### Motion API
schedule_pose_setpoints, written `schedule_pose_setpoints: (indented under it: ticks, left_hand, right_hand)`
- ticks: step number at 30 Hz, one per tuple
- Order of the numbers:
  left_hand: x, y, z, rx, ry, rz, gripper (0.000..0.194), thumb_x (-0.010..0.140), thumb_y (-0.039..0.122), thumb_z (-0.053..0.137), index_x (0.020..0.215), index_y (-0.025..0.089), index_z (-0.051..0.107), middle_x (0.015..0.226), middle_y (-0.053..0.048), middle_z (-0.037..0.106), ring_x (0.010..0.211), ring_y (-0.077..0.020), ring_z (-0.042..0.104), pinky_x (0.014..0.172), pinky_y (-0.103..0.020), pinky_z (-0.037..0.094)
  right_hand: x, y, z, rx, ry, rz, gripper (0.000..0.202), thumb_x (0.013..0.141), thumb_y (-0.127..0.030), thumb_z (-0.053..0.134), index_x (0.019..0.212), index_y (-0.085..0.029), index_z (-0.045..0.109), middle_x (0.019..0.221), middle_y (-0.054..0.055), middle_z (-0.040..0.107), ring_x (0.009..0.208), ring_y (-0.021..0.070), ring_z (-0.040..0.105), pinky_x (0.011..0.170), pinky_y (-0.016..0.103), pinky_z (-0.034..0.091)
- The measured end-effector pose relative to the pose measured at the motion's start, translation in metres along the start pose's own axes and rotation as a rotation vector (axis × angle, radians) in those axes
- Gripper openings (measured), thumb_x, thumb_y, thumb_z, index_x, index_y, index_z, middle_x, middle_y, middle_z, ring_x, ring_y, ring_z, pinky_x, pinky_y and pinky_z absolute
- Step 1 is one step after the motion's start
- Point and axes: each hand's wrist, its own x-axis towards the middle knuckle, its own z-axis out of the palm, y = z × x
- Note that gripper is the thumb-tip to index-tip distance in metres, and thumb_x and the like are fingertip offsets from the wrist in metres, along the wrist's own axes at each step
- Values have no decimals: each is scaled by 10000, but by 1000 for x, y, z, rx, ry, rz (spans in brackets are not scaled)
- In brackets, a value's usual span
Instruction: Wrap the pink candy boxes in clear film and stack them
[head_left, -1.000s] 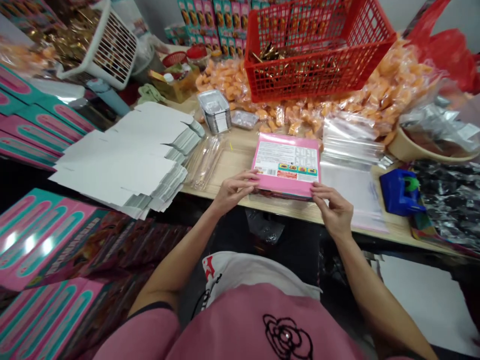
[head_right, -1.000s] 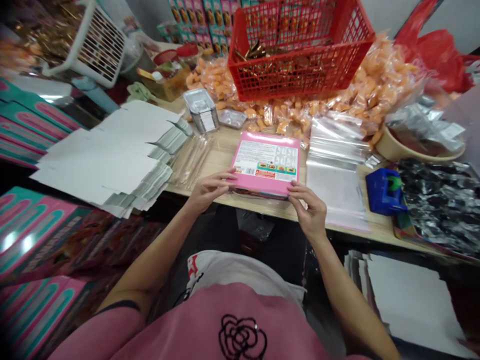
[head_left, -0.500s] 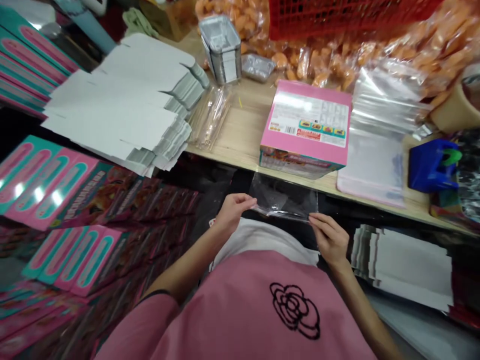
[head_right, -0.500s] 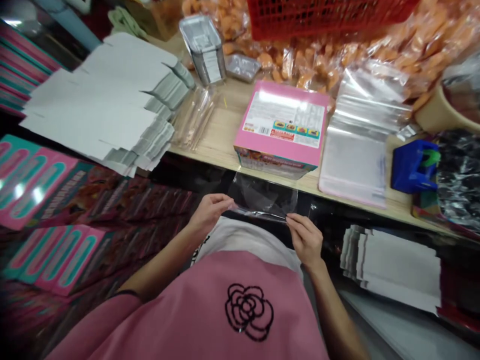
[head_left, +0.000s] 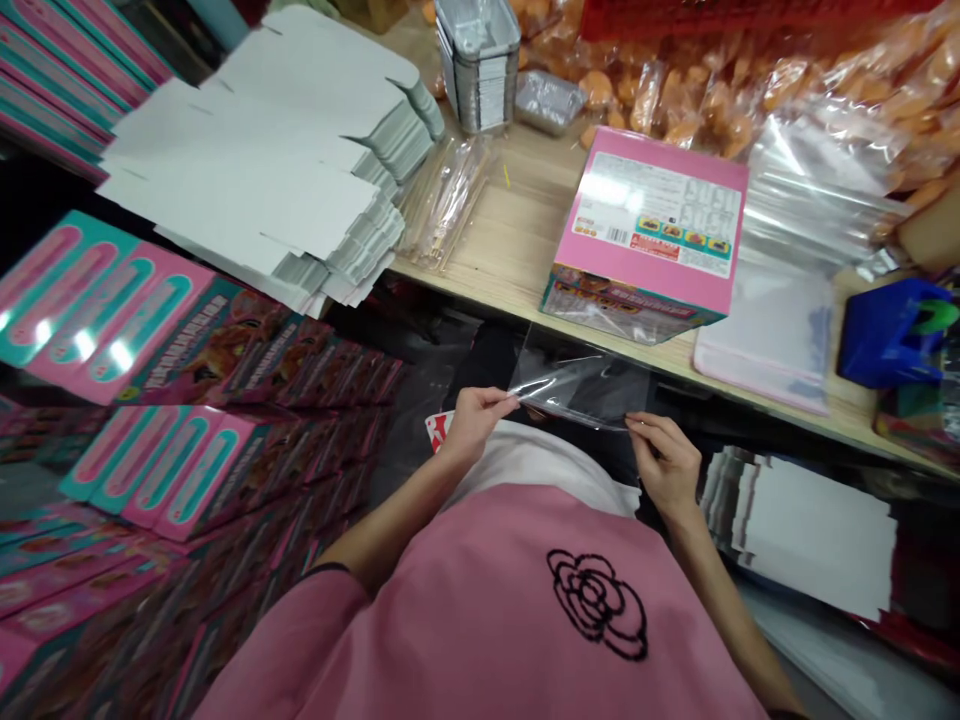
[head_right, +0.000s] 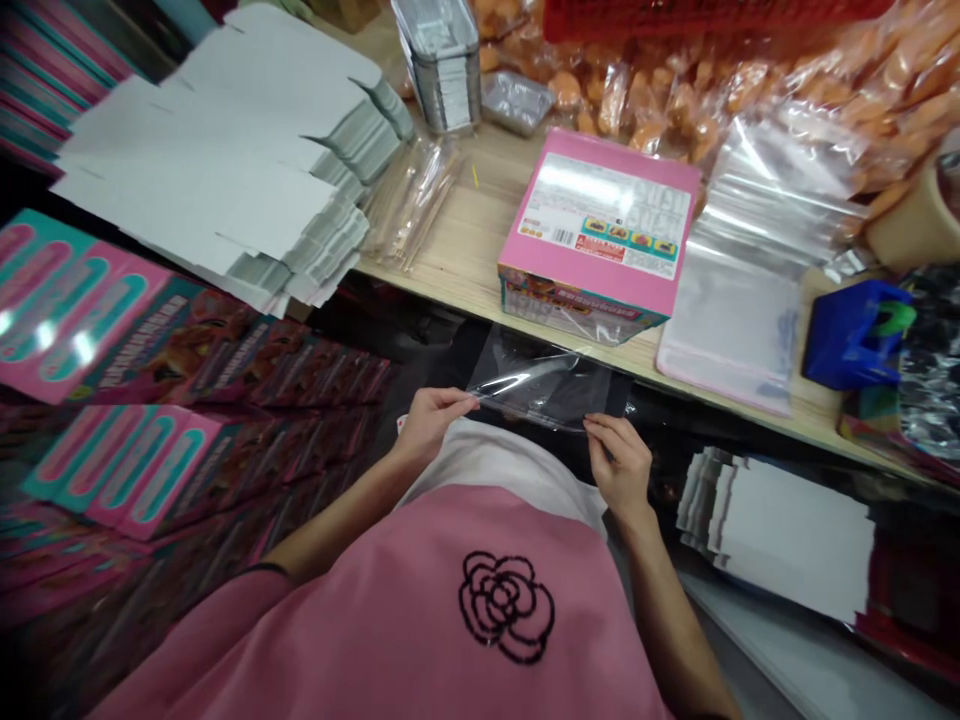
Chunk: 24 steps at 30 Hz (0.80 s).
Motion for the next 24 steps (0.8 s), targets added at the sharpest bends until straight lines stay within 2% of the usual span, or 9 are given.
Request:
schedule_pose_setpoints:
  ticks: [7,10,12,13,15,19,21,24]
  left_hand:
    - [-1,-1,0,-50,-39,3,159,619,330,816,648,177,783,685,-49,751,687,-175,660,746,-308,495]
    - [-2,1,-1,-44,-77,32,138,640,314,794,664,178,788,715,-54,759,736,-185,672,799,-319,504]
    - [-2,2,-2,-19,-95,60,123,659,299,777,679,179,791,735,-53,761,755,-187,674,809,-319,504]
    - [-2,1,-2,0,-99,78,118,670,294,768,685,179,792,743,-52,760,760,-186,673,806,-316,503]
    - [-2,1,-2,45,-99,114,115,691,284,745,696,180,794,751,-50,756,760,-185,671,787,-307,499]
    - [-3,4,-3,185,-125,219,146,742,264,682,725,185,803,768,-45,758,781,-194,673,769,-302,487]
    - [-3,8,-3,263,-151,267,176,769,257,648,738,186,806,768,-40,756,780,-195,667,757,-299,478]
    - [-3,14,-3,363,-163,308,189,769,223,623,715,189,800,727,-30,742,731,-187,646,732,-296,464]
  right_hand:
    - [0,-3,-3,-46,-41,-28,209,887,-162,625,1033,-240,753,1031,92,755,927,240,715,827,438,582]
    - [15,-20,-3,-112,-23,-37,275,864,-242,680,1135,-232,723,1114,119,707,1010,273,668,851,461,559]
    - [32,-37,6,-125,-9,-97,237,869,-261,698,1103,-237,723,1071,109,699,971,259,651,835,438,540]
    - [41,-47,14,-123,-40,-148,178,889,-255,685,1060,-237,727,1020,95,705,925,242,646,817,417,523]
    - [60,-64,33,-137,-182,-266,121,946,-242,622,999,-224,729,949,76,722,856,213,629,777,381,474]
    - [88,-88,69,-279,-479,-368,233,1007,-227,522,926,-206,740,926,74,727,825,201,581,730,359,372]
    - [94,-95,79,-350,-589,-382,250,1003,-208,524,879,-198,740,904,77,711,812,200,564,727,356,354]
    - [98,-105,82,-452,-695,-406,225,978,-155,538,864,-170,732,895,100,690,824,213,567,717,352,362]
